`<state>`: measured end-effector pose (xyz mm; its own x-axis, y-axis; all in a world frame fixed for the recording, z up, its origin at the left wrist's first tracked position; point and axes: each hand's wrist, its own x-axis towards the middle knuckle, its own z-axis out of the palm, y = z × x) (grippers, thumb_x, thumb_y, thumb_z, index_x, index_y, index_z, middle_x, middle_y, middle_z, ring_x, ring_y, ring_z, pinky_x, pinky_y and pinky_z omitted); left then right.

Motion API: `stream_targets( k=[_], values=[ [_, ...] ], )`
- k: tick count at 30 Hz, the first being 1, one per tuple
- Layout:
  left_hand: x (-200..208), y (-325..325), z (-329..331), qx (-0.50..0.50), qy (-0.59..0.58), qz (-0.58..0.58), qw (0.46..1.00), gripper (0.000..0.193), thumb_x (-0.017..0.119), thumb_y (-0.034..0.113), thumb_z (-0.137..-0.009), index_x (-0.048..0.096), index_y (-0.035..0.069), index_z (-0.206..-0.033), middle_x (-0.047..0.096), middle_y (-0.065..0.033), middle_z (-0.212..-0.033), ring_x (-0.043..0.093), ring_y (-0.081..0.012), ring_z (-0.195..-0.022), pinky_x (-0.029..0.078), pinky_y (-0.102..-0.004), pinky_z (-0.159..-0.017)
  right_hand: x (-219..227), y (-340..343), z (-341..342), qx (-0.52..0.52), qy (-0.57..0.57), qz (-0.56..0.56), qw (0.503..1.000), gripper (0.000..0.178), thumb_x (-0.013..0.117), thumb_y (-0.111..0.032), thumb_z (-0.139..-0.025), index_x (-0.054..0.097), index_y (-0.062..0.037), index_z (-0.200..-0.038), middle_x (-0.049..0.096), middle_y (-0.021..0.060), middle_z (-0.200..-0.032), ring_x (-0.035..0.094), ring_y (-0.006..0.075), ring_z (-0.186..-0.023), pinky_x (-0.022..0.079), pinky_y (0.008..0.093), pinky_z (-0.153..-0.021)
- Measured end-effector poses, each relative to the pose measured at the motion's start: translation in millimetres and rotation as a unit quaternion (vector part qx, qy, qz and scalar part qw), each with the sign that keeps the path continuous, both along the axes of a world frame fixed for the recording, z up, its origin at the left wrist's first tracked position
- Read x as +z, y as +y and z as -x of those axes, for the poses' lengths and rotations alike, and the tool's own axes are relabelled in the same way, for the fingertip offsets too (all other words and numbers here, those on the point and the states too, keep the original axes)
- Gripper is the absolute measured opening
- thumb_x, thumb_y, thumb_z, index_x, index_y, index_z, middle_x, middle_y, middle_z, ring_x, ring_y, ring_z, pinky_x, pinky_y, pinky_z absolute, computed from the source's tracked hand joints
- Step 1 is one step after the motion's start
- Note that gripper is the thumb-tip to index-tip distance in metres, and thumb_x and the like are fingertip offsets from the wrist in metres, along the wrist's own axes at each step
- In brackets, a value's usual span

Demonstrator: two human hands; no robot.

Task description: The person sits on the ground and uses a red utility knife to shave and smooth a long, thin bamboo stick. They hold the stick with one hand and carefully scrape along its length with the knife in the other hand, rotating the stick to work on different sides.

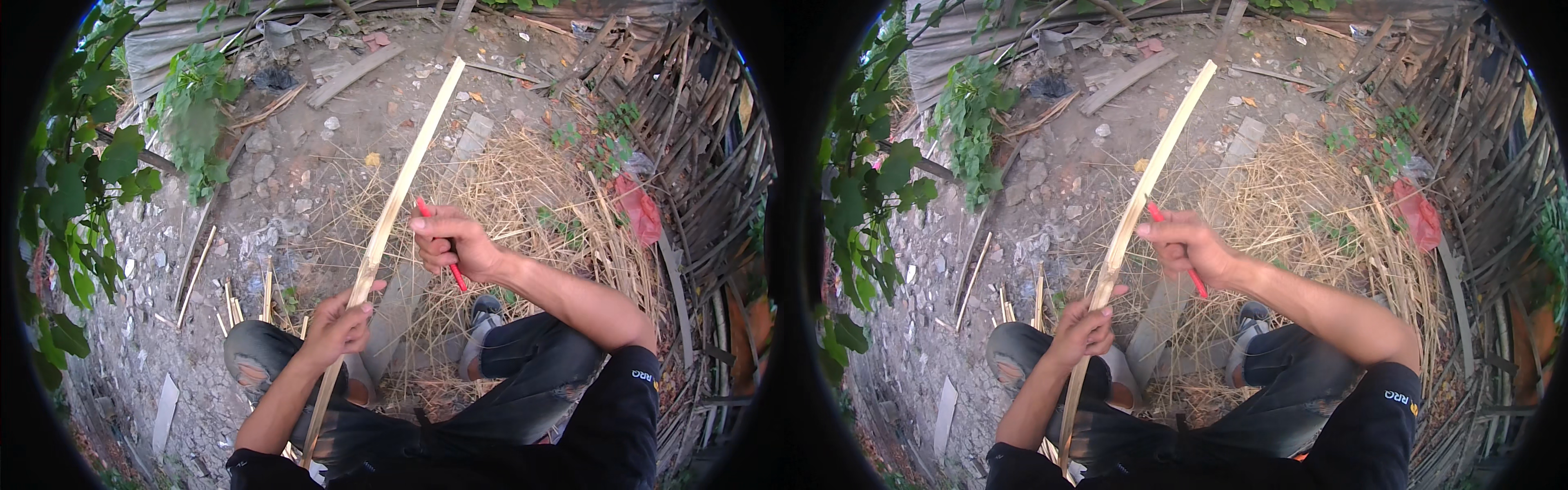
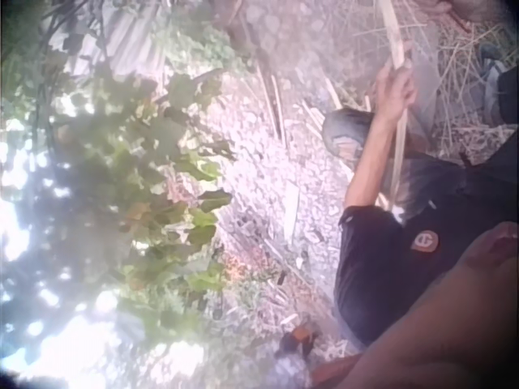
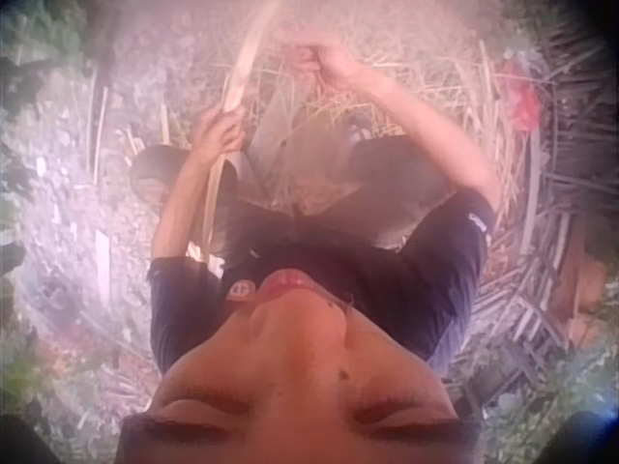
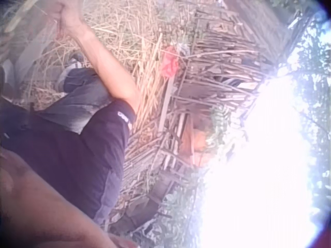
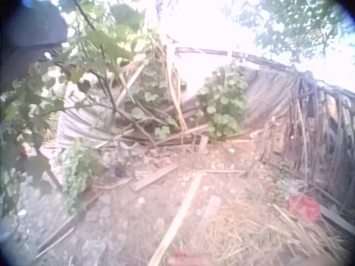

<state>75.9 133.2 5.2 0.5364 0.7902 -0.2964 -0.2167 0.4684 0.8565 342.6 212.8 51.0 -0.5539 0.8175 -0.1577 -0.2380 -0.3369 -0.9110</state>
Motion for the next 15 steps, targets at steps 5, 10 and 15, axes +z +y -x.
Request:
stream_targets(
  k=[5, 10, 15],
  values=[
    [0.2, 1.4, -1.5, 0.022, 0.002, 0.002, 1.000, 0.046, 0.049, 0.012, -0.106, 0.047, 0.003, -0.150, 0.028, 0.0078, -0.059, 0.026, -0.0040, -0.044, 0.024, -0.0241, -0.044, 18.2, 11.2, -21.1, -0.003, 0.233, 0.000, 0.973, 0.043, 0.054, -0.048, -0.100, 0.040, -0.0179, -0.072, 0.037, -0.0084, -0.053, 0.036, 0.0075, -0.042, 0.041, 0.0401, -0.101],
    [3.7, 3.4, -4.4, 0.023, -0.013, -0.007, 1.000, 0.046, 0.048, 0.011, -0.106, 0.046, 0.003, -0.151, 0.025, 0.0080, -0.057, 0.025, -0.0043, -0.043, 0.024, -0.0243, -0.044, 33.2, 3.5, -24.2, 0.083, 0.326, 0.026, 0.941, 0.046, 0.051, -0.049, -0.102, 0.038, -0.0194, -0.069, 0.037, -0.0094, -0.050, 0.036, 0.0070, -0.041, 0.041, 0.0357, -0.092],
    [1.9, 4.2, -4.9, 0.005, -0.029, -0.012, 0.999, 0.046, 0.047, 0.010, -0.106, 0.045, 0.002, -0.151, 0.024, 0.0083, -0.057, 0.025, -0.0036, -0.043, 0.023, -0.0243, -0.043, 47.8, -4.3, -27.7, 0.096, 0.406, 0.062, 0.907, 0.052, 0.047, -0.050, -0.106, 0.038, -0.0196, -0.065, 0.037, -0.0080, -0.050, 0.033, 0.0055, -0.038, 0.036, 0.0317, -0.079]
  ],
)
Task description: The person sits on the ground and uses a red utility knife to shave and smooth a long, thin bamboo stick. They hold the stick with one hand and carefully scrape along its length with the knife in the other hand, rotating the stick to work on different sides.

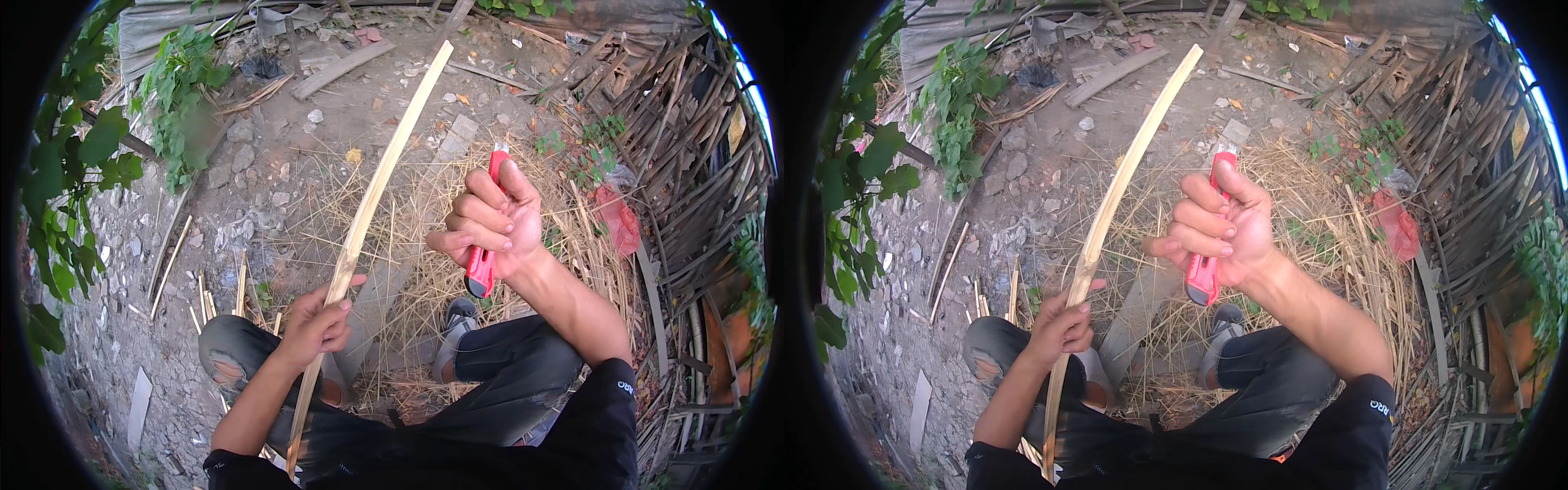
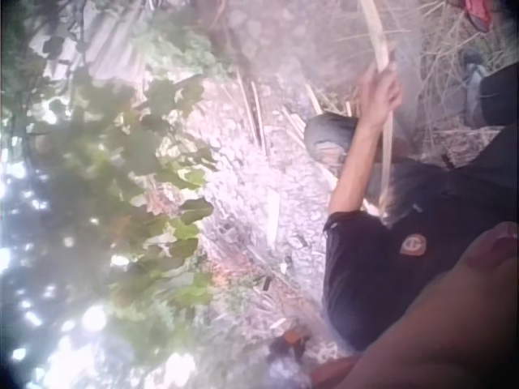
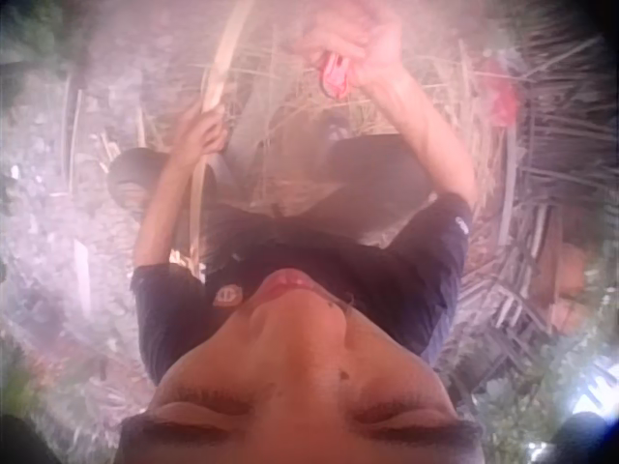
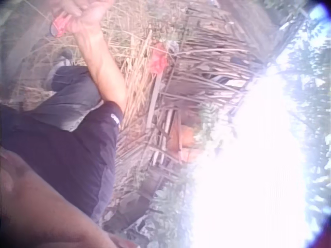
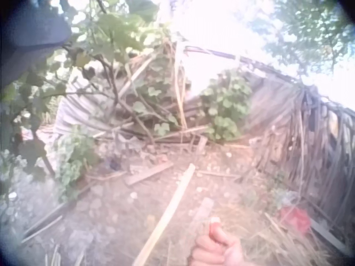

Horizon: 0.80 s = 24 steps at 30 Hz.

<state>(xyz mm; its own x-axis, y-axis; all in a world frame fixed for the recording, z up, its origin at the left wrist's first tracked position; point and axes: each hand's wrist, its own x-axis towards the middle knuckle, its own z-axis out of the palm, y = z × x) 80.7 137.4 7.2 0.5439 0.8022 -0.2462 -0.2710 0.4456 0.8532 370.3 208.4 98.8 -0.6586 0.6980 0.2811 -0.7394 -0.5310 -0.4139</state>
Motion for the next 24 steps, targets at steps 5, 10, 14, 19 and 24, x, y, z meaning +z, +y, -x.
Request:
stream_targets(
  k=[5, 10, 14, 19, 24],
  values=[
    [-3.5, -0.3, -0.2, -0.007, -0.011, -0.006, 1.000, 0.046, 0.048, 0.012, -0.106, 0.044, 0.002, -0.152, 0.024, 0.0087, -0.057, 0.024, -0.0033, -0.042, 0.022, -0.0242, -0.043, 13.6, -1.7, -2.6, -0.035, 0.013, -0.031, 0.999, 0.055, 0.045, -0.046, -0.109, 0.035, -0.0191, -0.061, 0.033, -0.0067, -0.045, 0.033, 0.0082, -0.034, 0.036, 0.0355, -0.103],
    [-4.1, -1.3, 0.8, -0.008, -0.012, -0.011, 1.000, 0.047, 0.048, 0.013, -0.107, 0.043, 0.001, -0.152, 0.022, 0.0086, -0.057, 0.024, -0.0035, -0.041, 0.022, -0.0245, -0.042, 9.8, 1.6, -3.7, -0.074, 0.033, -0.014, 0.997, 0.055, 0.042, -0.046, -0.109, 0.034, -0.0185, -0.062, 0.033, -0.0055, -0.046, 0.032, 0.0108, -0.036, 0.023, 0.0473, -0.125],
    [-2.5, -1.3, 1.9, -0.016, -0.013, -0.018, 1.000, 0.040, 0.047, 0.016, -0.108, 0.046, 0.001, -0.145, 0.032, 0.0056, -0.061, 0.030, -0.0041, -0.044, 0.026, -0.0241, -0.044, 8.2, 3.3, 2.6, -0.089, 0.001, -0.038, 0.995, 0.056, 0.040, -0.047, -0.109, 0.034, -0.0189, -0.061, 0.033, -0.0058, -0.046, 0.034, 0.0105, -0.038, 0.021, 0.0514, -0.127],
    [-7.9, 0.2, -5.1, -0.023, 0.002, -0.079, 0.997, 0.035, 0.044, 0.024, -0.110, 0.044, 0.004, -0.139, 0.062, -0.0115, -0.105, 0.055, -0.0106, -0.059, 0.043, -0.0244, -0.051, -3.0, -1.7, 19.0, -0.081, -0.045, 0.029, 0.995, 0.056, 0.038, -0.045, -0.108, 0.036, -0.0188, -0.059, 0.041, -0.0040, -0.054, 0.051, 0.0186, -0.059, 0.029, 0.0581, -0.121],
    [0.9, 1.6, -5.9, -0.012, -0.060, -0.032, 0.998, 0.037, 0.042, 0.025, -0.110, 0.042, 0.004, -0.141, 0.058, -0.0170, -0.127, 0.070, -0.0223, -0.085, 0.055, -0.0312, -0.070, -19.3, -8.1, 33.0, -0.025, -0.135, 0.000, 0.990, 0.056, 0.037, -0.044, -0.108, 0.039, -0.0167, -0.059, 0.048, 0.0049, -0.065, 0.064, 0.0332, -0.088, 0.063, 0.0485, -0.078]
  ],
)
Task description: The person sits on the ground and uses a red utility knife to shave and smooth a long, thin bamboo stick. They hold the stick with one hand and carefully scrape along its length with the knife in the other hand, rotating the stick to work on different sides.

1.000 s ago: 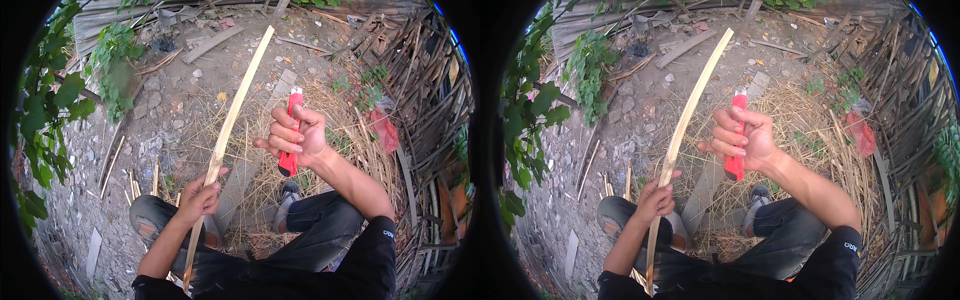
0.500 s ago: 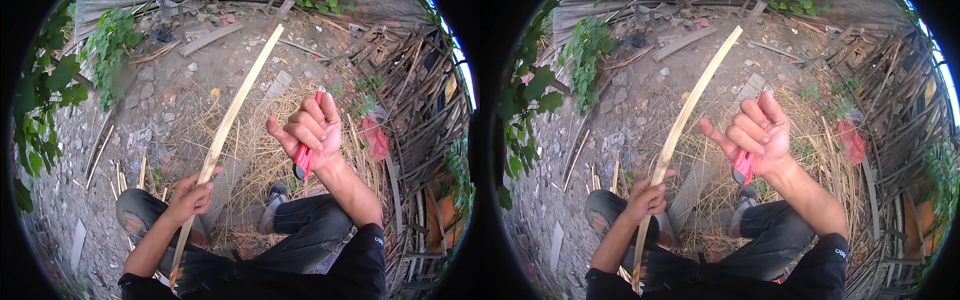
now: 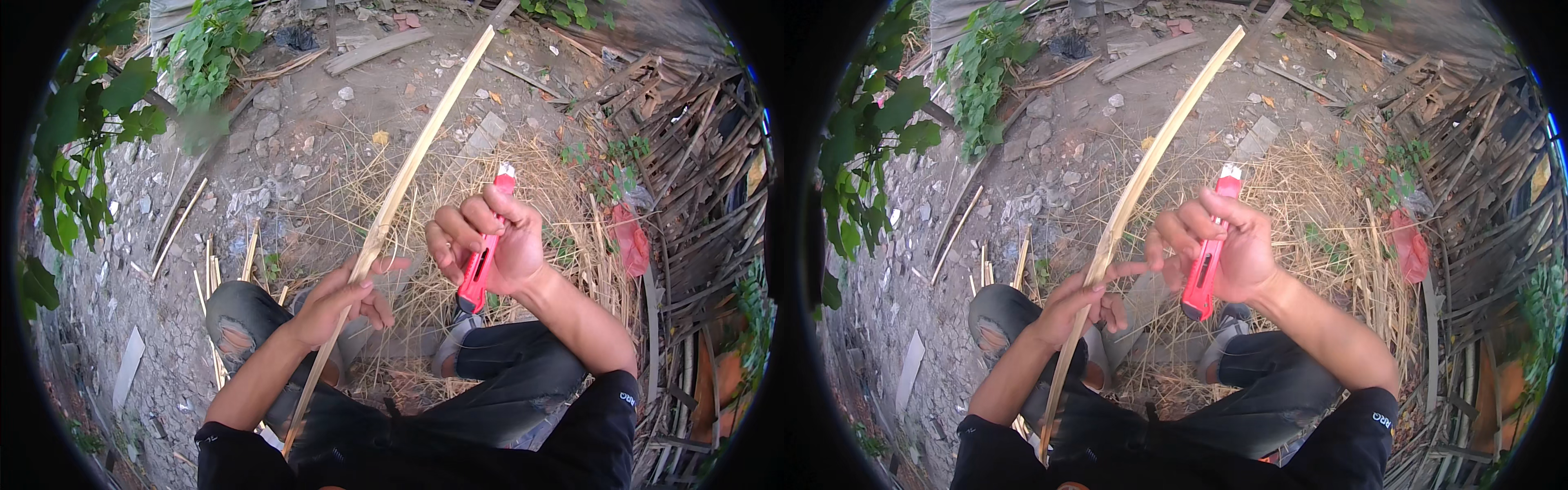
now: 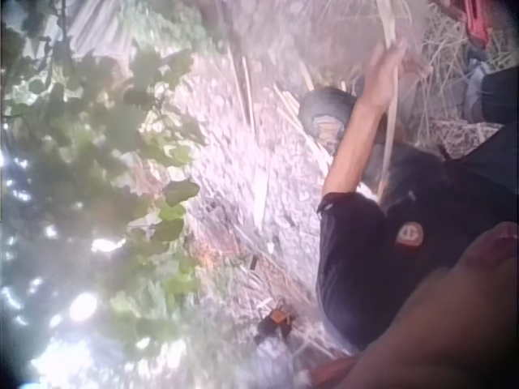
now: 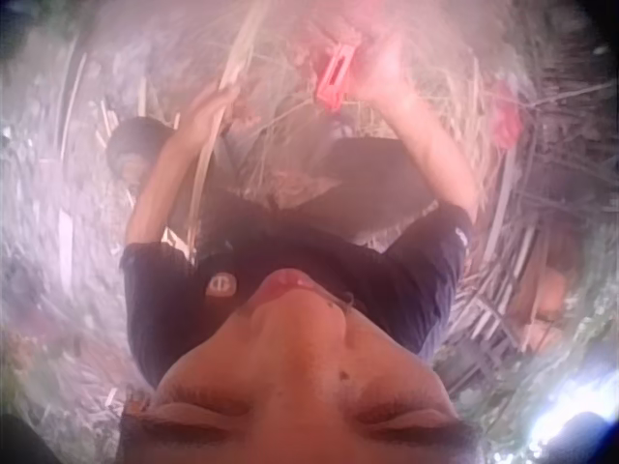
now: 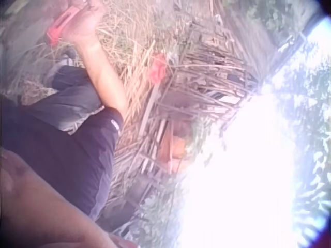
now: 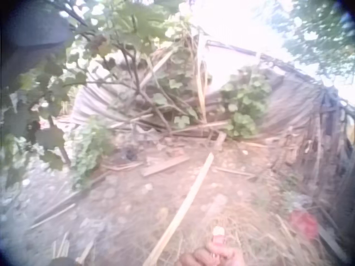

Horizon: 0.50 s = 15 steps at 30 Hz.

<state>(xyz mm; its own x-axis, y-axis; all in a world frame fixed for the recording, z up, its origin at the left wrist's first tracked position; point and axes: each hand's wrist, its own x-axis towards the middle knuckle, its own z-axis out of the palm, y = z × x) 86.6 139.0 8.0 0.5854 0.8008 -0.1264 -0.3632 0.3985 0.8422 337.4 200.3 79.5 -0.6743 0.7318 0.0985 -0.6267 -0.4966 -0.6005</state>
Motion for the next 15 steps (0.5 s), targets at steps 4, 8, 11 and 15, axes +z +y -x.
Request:
stream_targets(
  k=[4, 8, 11, 15],
  values=[
    [-3.9, 0.1, 5.5, -0.028, -0.099, 0.071, 0.992, 0.033, 0.047, 0.023, -0.107, 0.043, 0.005, -0.135, 0.061, -0.0162, -0.116, 0.070, -0.0310, -0.088, 0.059, -0.0356, -0.073, -15.7, -11.8, 9.9, 0.119, -0.119, -0.092, 0.981, 0.053, 0.039, -0.039, -0.107, 0.052, -0.0093, -0.065, 0.048, 0.0070, -0.066, 0.065, 0.0321, -0.087, 0.065, 0.0392, -0.062],
    [-17.2, 0.4, 13.4, -0.045, -0.138, 0.077, 0.986, 0.033, 0.049, 0.023, -0.107, 0.043, 0.007, -0.135, 0.063, -0.0167, -0.110, 0.070, -0.0306, -0.087, 0.058, -0.0364, -0.073, -18.2, -13.4, 17.9, 0.165, -0.252, -0.184, 0.936, 0.046, 0.046, -0.034, -0.105, 0.070, 0.0047, -0.112, 0.045, 0.0030, -0.063, 0.060, 0.0171, -0.068, 0.063, 0.0362, -0.067],
    [-12.5, -1.5, 12.4, -0.021, -0.122, 0.077, 0.989, 0.032, 0.049, 0.023, -0.107, 0.043, 0.007, -0.134, 0.064, -0.0194, -0.113, 0.070, -0.0291, -0.086, 0.058, -0.0358, -0.073, -19.3, -11.9, 16.7, 0.162, -0.273, -0.211, 0.924, 0.044, 0.048, -0.030, -0.106, 0.072, 0.0039, -0.119, 0.044, 0.0015, -0.060, 0.056, 0.0133, -0.062, 0.061, 0.0343, -0.069],
    [-15.3, -3.7, 15.8, 0.009, -0.098, 0.070, 0.993, 0.031, 0.049, 0.023, -0.107, 0.044, 0.008, -0.134, 0.062, -0.0279, -0.129, 0.069, -0.0251, -0.083, 0.056, -0.0332, -0.072, -23.9, -1.6, 8.7, 0.135, -0.276, -0.232, 0.923, 0.036, 0.049, -0.029, -0.106, 0.070, 0.0013, -0.107, 0.045, 0.0018, -0.056, 0.056, 0.0163, -0.063, 0.059, 0.0345, -0.074]
  ],
)
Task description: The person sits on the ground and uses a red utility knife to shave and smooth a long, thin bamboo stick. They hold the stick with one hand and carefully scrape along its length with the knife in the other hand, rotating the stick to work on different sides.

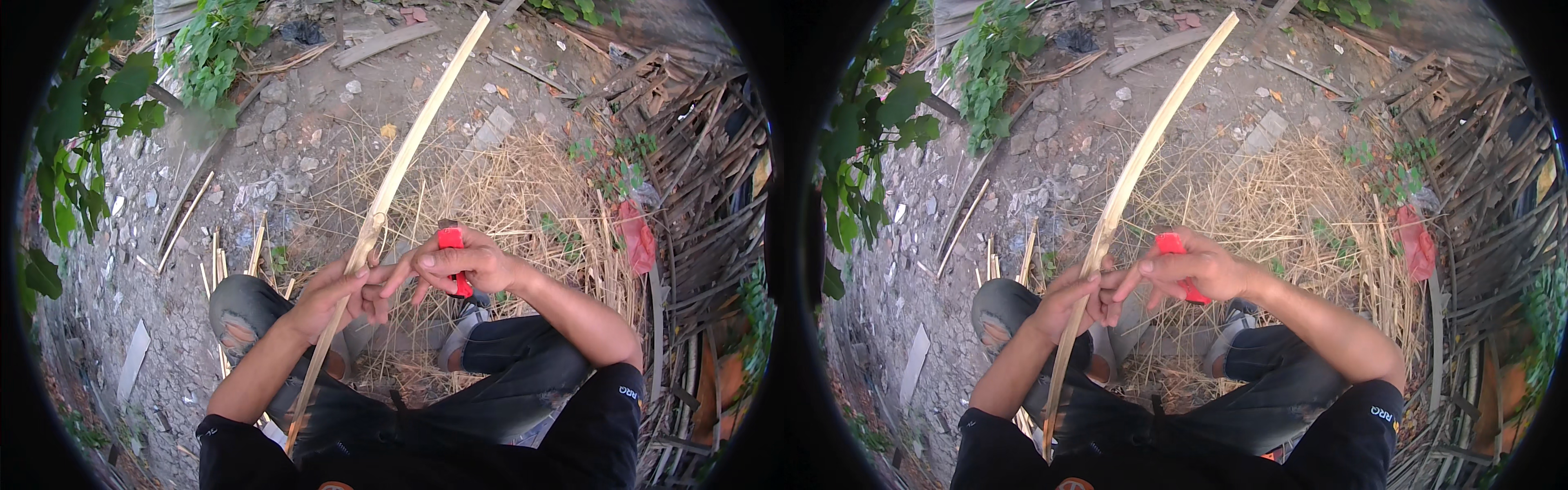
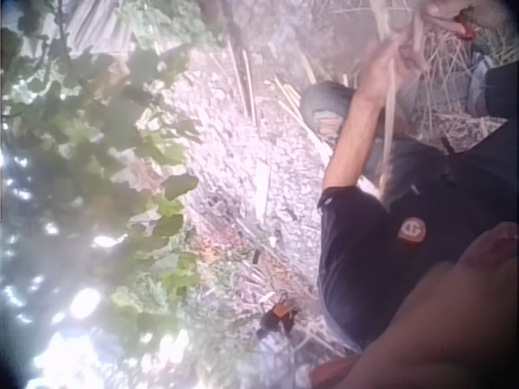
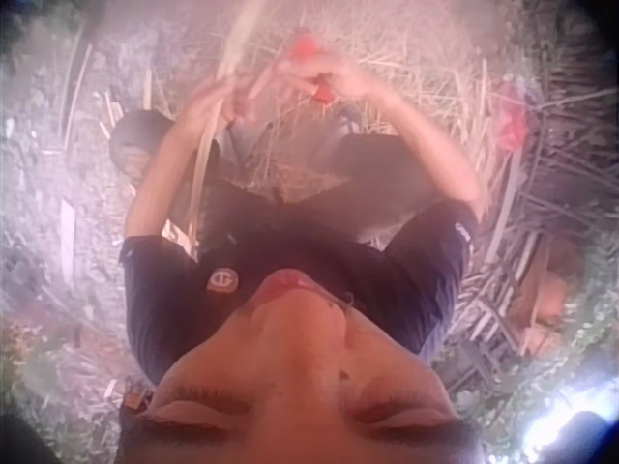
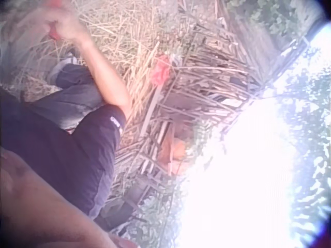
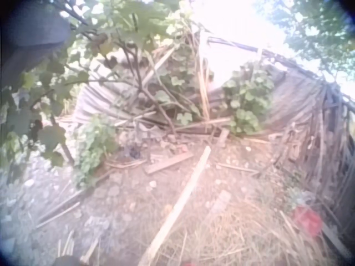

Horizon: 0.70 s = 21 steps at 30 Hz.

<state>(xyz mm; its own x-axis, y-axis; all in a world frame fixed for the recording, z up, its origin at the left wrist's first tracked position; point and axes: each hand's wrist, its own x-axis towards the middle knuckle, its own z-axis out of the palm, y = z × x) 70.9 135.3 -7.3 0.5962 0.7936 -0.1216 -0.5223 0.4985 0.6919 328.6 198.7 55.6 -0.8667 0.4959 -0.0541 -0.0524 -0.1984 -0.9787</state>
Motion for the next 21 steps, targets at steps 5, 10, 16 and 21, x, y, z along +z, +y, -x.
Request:
stream_targets(
  k=[5, 10, 16, 21],
  values=[
    [3.4, 4.0, 5.2, 0.007, -0.007, -0.054, 0.999, 0.029, 0.044, 0.023, -0.108, 0.044, 0.010, -0.134, 0.057, -0.0352, -0.138, 0.066, -0.0214, -0.075, 0.053, -0.0289, -0.073, -1.6, 4.7, -15.6, -0.065, -0.041, 0.007, 0.997, 0.049, 0.045, -0.026, -0.106, 0.049, -0.0088, -0.061, 0.047, 0.0039, -0.046, 0.074, 0.0303, -0.076, 0.049, 0.0473, -0.106],
    [4.6, 2.8, 5.8, 0.008, -0.008, -0.077, 0.997, 0.026, 0.041, 0.023, -0.109, 0.045, 0.010, -0.132, 0.059, -0.0367, -0.134, 0.065, -0.0217, -0.072, 0.052, -0.0276, -0.071, -1.1, 10.6, -25.3, -0.099, 0.025, -0.061, 0.993, 0.048, 0.043, -0.026, -0.106, 0.048, -0.0092, -0.061, 0.046, 0.0041, -0.043, 0.067, 0.0274, -0.052, 0.042, 0.0524, -0.116],
    [12.0, 3.3, 3.9, -0.013, -0.008, -0.071, 0.997, 0.027, 0.042, 0.023, -0.108, 0.042, 0.009, -0.131, 0.060, -0.0385, -0.131, 0.066, -0.0248, -0.070, 0.053, -0.0294, -0.069, 3.2, 2.3, -26.5, -0.138, -0.007, 0.001, 0.990, 0.045, 0.042, -0.026, -0.108, 0.051, -0.0055, -0.069, 0.047, 0.0049, -0.044, 0.066, 0.0256, -0.048, 0.057, 0.0524, -0.098],
    [10.0, 4.5, 5.6, -0.025, -0.021, -0.077, 0.996, 0.026, 0.042, 0.026, -0.110, 0.042, 0.010, -0.131, 0.059, -0.0379, -0.133, 0.068, -0.0242, -0.072, 0.055, -0.0304, -0.070, 5.2, -0.5, -23.7, -0.169, -0.004, 0.015, 0.986, 0.044, 0.047, -0.026, -0.108, 0.055, -0.0035, -0.071, 0.053, 0.0056, -0.048, 0.066, 0.0213, -0.046, 0.064, 0.0396, -0.064]
  ],
)
